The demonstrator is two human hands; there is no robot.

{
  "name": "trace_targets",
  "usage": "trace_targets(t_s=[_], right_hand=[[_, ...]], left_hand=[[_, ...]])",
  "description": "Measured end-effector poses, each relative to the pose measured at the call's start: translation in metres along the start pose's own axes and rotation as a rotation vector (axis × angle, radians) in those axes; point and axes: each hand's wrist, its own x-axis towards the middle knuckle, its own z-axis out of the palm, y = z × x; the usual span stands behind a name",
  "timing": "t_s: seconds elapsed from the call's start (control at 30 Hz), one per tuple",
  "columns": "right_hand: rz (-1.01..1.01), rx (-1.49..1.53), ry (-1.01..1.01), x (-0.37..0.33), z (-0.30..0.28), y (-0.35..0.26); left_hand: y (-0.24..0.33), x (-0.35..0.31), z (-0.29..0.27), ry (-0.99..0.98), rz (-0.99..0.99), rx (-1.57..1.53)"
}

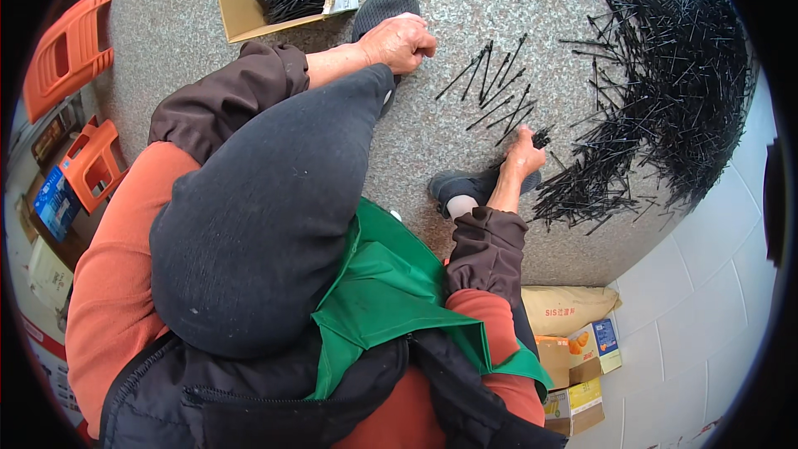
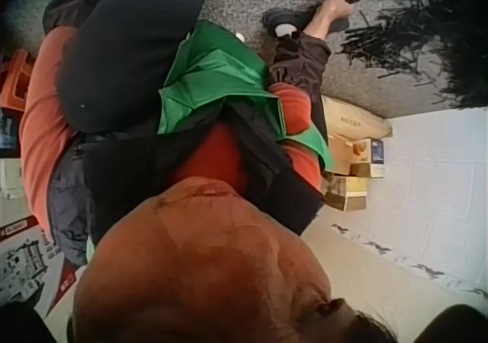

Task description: Sorting a large pile of black plastic zip ties on the floor and placing them into cardboard boxes.

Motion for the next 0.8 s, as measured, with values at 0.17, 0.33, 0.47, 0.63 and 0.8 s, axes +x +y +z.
trace_targets(t_s=[0.17, 0.33, 0.47, 0.63, 0.8], right_hand=[[-0.458, -0.485, 0.155, -0.012, 0.016, -0.017], [-0.406, -0.675, 0.026, -0.036, 0.034, -0.034], [-0.417, -0.459, -0.025, -0.017, 0.03, -0.014], [-0.41, -0.436, -0.036, -0.003, 0.046, -0.032], [-0.487, -0.501, -0.069, -0.002, 0.077, -0.067]], left_hand=[[-0.004, -0.004, 0.001, 0.008, -0.009, 0.01], [-0.003, -0.003, 0.001, 0.017, -0.015, 0.003], [0.002, 0.0, 0.0, 0.015, -0.008, -0.004], [-0.001, -0.003, -0.002, 0.019, -0.015, -0.009], [0.0, -0.002, 0.0, 0.004, -0.021, -0.033]])
